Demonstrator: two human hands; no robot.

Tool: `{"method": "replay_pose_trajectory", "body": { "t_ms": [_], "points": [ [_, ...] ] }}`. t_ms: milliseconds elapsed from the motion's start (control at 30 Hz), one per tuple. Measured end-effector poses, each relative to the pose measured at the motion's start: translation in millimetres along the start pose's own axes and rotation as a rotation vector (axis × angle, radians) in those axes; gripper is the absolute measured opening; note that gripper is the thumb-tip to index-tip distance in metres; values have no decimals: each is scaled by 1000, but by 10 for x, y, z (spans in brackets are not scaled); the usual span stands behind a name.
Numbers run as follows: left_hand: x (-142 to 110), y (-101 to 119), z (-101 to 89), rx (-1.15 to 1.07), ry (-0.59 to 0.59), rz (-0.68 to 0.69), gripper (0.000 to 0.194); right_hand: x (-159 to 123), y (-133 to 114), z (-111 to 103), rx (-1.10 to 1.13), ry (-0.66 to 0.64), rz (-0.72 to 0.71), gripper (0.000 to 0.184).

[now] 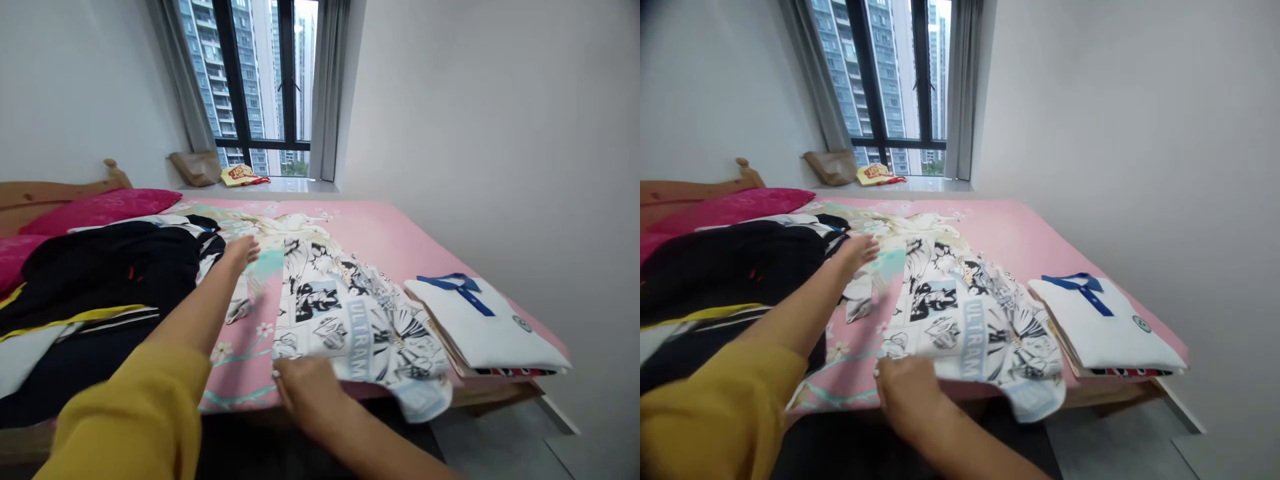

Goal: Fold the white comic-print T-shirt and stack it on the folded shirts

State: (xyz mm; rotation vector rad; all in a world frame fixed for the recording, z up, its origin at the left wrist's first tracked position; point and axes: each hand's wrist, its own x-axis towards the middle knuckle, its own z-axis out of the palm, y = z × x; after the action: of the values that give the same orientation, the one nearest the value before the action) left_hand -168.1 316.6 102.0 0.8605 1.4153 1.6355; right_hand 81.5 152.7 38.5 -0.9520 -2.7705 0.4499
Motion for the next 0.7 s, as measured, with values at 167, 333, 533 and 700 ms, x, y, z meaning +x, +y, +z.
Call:
{"method": "replay_pose_trajectory", "body": {
  "t_ms": [167,333,533,700],
  "points": [
    [-1140,-1319,-752,59,79,-395,30,80,-1,933,202,-186,-168,35],
    [-2439,-2226,-1297,-85,135,-722,52,-679,620,1086,501,0,57,24],
    [-2772,-2273,-971,0,187,-641,70,-1723,1804,1002,557,778,900,35],
    [-2380,-2190,-698,265,196,-484,80,-2092,2466,1115,619,999,994,50]
  ]
}}
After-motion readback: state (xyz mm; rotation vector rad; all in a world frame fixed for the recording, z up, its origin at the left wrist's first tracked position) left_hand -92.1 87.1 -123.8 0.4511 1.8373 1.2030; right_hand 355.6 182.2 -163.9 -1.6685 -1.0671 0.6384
